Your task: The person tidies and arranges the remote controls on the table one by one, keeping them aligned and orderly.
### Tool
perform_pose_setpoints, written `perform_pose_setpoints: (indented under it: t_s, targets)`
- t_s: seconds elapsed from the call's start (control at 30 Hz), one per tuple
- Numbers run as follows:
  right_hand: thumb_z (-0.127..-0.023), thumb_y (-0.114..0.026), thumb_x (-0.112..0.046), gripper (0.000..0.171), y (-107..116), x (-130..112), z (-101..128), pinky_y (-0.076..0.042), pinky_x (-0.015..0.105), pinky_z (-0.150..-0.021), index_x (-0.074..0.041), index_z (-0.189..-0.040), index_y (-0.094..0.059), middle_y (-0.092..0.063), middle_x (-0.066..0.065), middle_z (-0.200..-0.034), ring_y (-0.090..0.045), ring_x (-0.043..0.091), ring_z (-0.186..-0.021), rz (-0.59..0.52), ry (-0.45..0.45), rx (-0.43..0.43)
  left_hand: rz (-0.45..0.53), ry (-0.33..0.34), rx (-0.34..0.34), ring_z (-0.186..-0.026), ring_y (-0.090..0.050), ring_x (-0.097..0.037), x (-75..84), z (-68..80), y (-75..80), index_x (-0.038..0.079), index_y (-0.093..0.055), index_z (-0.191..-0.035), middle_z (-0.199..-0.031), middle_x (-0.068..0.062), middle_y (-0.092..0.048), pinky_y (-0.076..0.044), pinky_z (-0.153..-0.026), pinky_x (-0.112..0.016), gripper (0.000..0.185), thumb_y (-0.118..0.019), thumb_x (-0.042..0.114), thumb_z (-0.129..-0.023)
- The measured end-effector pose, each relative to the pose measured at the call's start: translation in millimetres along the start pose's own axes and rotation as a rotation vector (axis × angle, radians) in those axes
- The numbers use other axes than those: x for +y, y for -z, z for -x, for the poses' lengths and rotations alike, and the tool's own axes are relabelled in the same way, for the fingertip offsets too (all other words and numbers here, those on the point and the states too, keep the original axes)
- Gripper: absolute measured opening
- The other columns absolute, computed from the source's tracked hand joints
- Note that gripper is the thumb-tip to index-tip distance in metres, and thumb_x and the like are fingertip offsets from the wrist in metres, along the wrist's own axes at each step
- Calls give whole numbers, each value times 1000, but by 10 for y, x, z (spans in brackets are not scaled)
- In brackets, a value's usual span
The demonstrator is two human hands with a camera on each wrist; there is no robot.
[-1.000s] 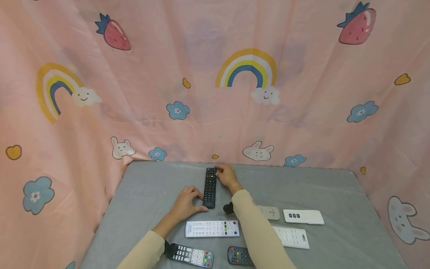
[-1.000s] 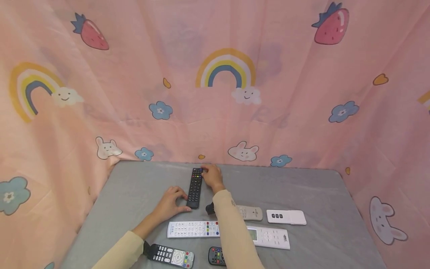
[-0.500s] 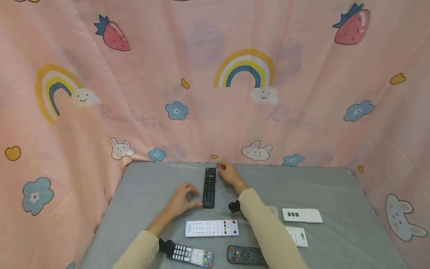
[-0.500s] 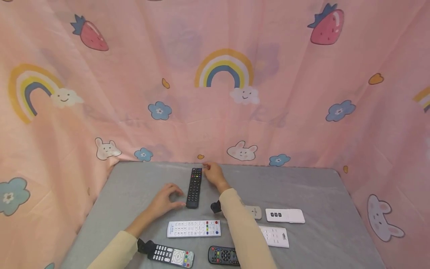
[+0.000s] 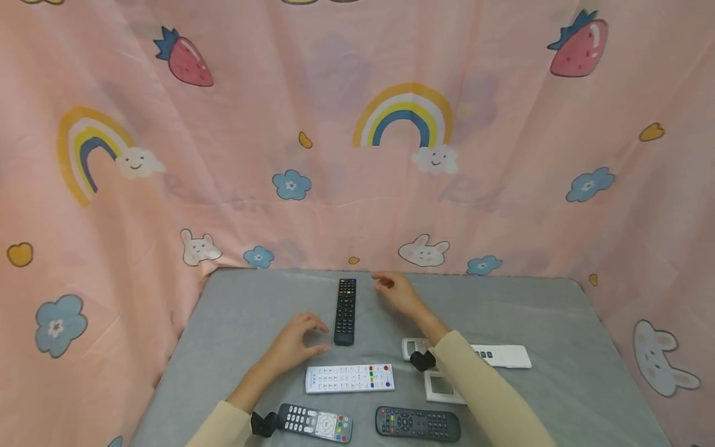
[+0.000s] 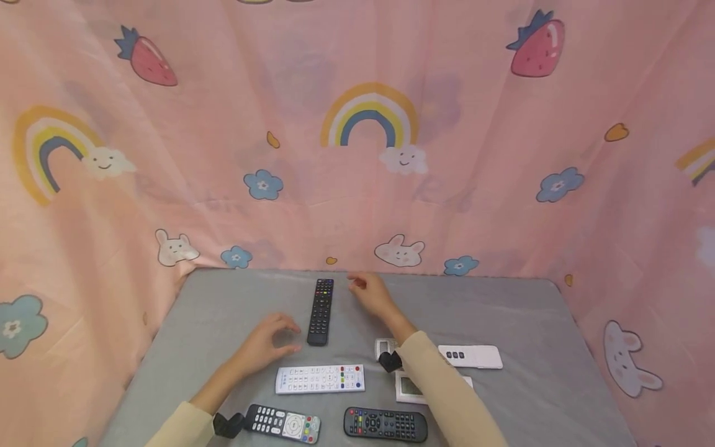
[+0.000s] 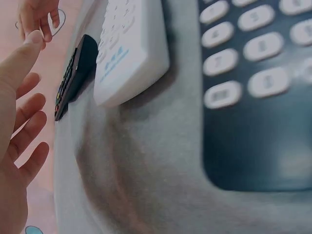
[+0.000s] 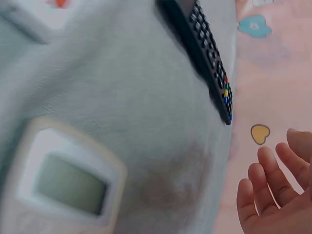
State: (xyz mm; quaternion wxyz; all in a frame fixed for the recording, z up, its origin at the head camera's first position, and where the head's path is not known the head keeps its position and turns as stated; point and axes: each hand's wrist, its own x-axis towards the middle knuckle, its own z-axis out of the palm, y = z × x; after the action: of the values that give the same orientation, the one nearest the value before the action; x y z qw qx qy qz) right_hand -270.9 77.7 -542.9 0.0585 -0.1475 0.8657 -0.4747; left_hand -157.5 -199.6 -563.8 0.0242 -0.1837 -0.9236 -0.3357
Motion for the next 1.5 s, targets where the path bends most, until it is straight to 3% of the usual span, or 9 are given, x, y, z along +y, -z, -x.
perform_pose_setpoints:
  t_s: [0.23, 0.47, 0.63, 0.73, 0.93, 1.2, 1.5]
  targets:
    - [-95, -64, -12, 33, 112, 6, 463, -54, 34, -87, -3, -127, -63, -69, 14, -112, -63, 25, -103, 14, 45, -48, -2, -17, 0, -106, -57, -10, -17, 125, -34, 25, -70, -103, -108, 13, -65, -52, -95, -36, 37, -86, 33, -72]
    - [-93, -68, -18, 37, 31, 23, 925, -53, 28, -86, -12, -129, -64, -68, 8, -118, -63, 21, -107, 68, 41, -78, -16, -46, 1, -105, -59, -13, -22, 283, -9, 22, -70, -104, -108, 10, -66, -52, -95, -37, 41, -87, 33, -69]
    - [-88, -73, -20, 40, -30, 49, 1171, -50, 31, -87, -15, -127, -65, -66, 3, -117, -58, 21, -107, 160, 77, -83, -16, -46, 5, -107, -59, -14, -36, 410, 9, 20, -71, -106, -109, 9, -66, -51, -97, -38, 45, -87, 37, -68]
    - [-86, -75, -24, 43, -45, 60, 1294, -50, 38, -95, -18, -127, -66, -62, 2, -124, -53, 20, -115, 220, 83, -90, -15, -28, 9, -108, -59, -13, -65, 470, 3, 21, -71, -108, -110, 11, -66, -50, -98, -38, 48, -88, 37, -67]
    - [-81, -79, -32, 51, -98, 157, 1451, -48, 50, -102, -20, -128, -66, -58, 2, -132, -51, 22, -122, 313, 134, -85, -15, -19, 42, -108, -59, -12, -118, 561, -34, 22, -71, -109, -110, 14, -66, -50, -98, -38, 51, -88, 39, -64]
    - [-74, -82, -43, 59, -110, 215, 1581, -40, 56, -109, -21, -127, -67, -58, 4, -136, -50, 28, -130, 394, 187, -81, -44, -77, 119, -104, -60, -15, -170, 657, -79, 21, -72, -109, -108, 11, -68, -50, -94, -39, 55, -90, 38, -61]
    - [-70, -82, -52, 67, -121, 286, 1659, -33, 58, -115, -24, -128, -66, -53, 3, -144, -45, 31, -138, 492, 180, -107, -33, -35, 74, -104, -57, -14, -193, 703, -61, 24, -72, -111, -110, 10, -67, -49, -94, -38, 60, -91, 42, -58]
